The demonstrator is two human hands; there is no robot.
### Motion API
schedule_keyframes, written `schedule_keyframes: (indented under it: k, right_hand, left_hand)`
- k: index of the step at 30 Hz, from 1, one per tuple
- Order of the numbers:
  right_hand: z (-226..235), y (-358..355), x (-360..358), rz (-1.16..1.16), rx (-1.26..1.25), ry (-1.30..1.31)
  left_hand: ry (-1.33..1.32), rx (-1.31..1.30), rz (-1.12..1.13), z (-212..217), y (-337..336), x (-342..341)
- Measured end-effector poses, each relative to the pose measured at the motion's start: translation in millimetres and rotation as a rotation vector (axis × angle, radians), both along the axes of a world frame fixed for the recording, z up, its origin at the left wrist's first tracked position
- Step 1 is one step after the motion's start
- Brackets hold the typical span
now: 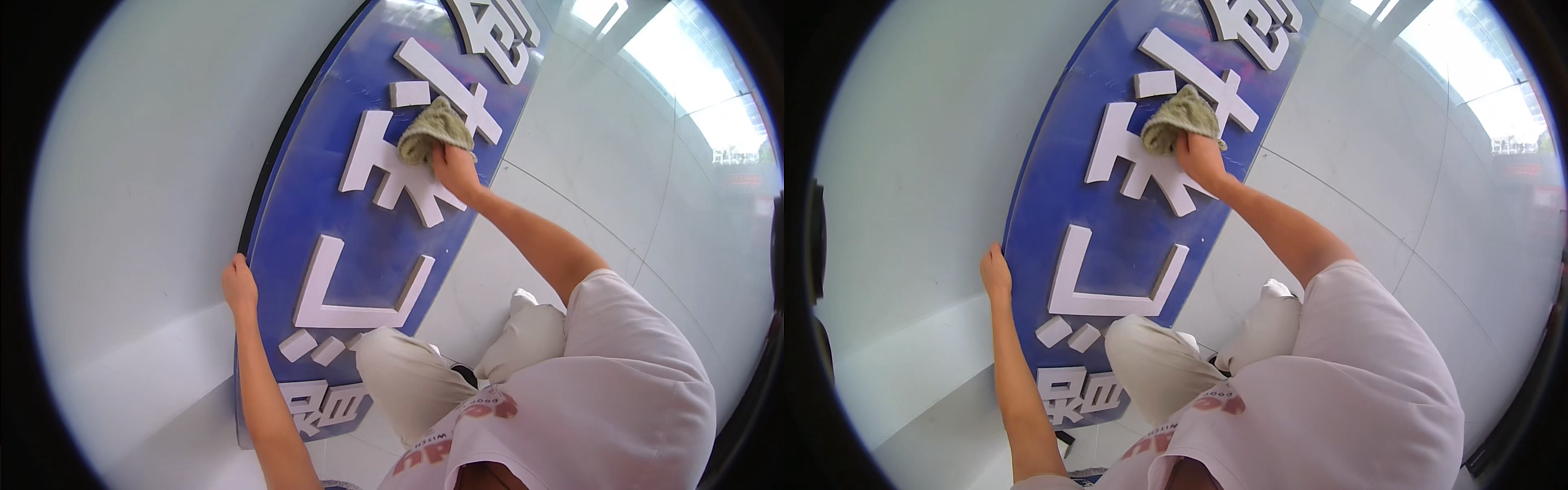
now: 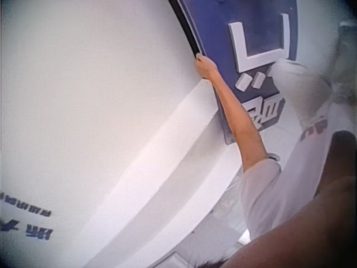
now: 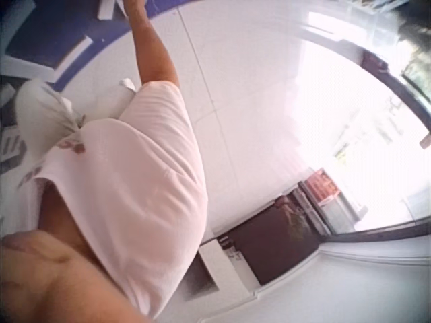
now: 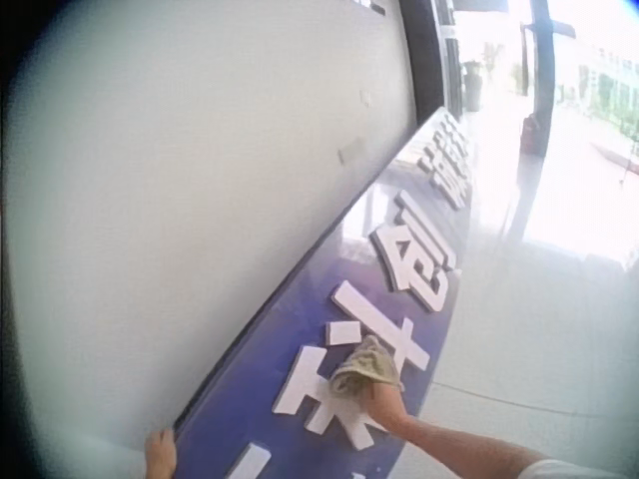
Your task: The person wipes a blue wall-mounted sign with white raised characters using a cloth. They systematically clean the surface around and between the letters, moving from one section to another while maintaining contact with the sign.
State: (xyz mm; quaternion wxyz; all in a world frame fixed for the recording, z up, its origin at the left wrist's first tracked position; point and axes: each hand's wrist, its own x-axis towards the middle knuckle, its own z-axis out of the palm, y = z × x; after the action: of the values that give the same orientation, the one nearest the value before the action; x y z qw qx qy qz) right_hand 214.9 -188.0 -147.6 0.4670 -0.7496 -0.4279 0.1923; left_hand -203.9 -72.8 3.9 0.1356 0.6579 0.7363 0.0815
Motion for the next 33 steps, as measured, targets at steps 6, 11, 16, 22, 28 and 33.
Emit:
schedule_keyframes:
  k: [6, 11, 16, 22, 28, 33]
  right_hand:
    - [-59.9, -105.7, 18.9, 0.047, -0.269, 0.42]
    - [0.5, -52.9, 13.8, 0.118, -0.141, 0.192]
    - [-24.2, -29.8, 19.2, 0.003, 0.046, -0.248]
    - [-32.2, -23.4, -1.8, 0.092, 0.366, -0.197]
    - [-48.8, -33.2, 66.5, 0.355, 0.166, -0.642]
    - [-30.5, -22.9, 24.3, 0.067, 0.02, -0.357]
  left_hand:
    - [-0.007, 0.081, 0.029, 3.0, -4.8, 12.6]
    - [-0.044, 0.063, 0.081, -2.1, -3.7, -8.5]
    - [-0.031, 0.02, 0.09, 2.5, 0.8, -5.1]
    - [-0.093, 0.055, 0.108, 3.5, -4.7, 9.4]
    - [-0.079, 0.04, 0.094, 8.4, -8.4, 11.2]
    - [-0.062, 0.03, 0.104, 6.4, -5.5, 14.1]
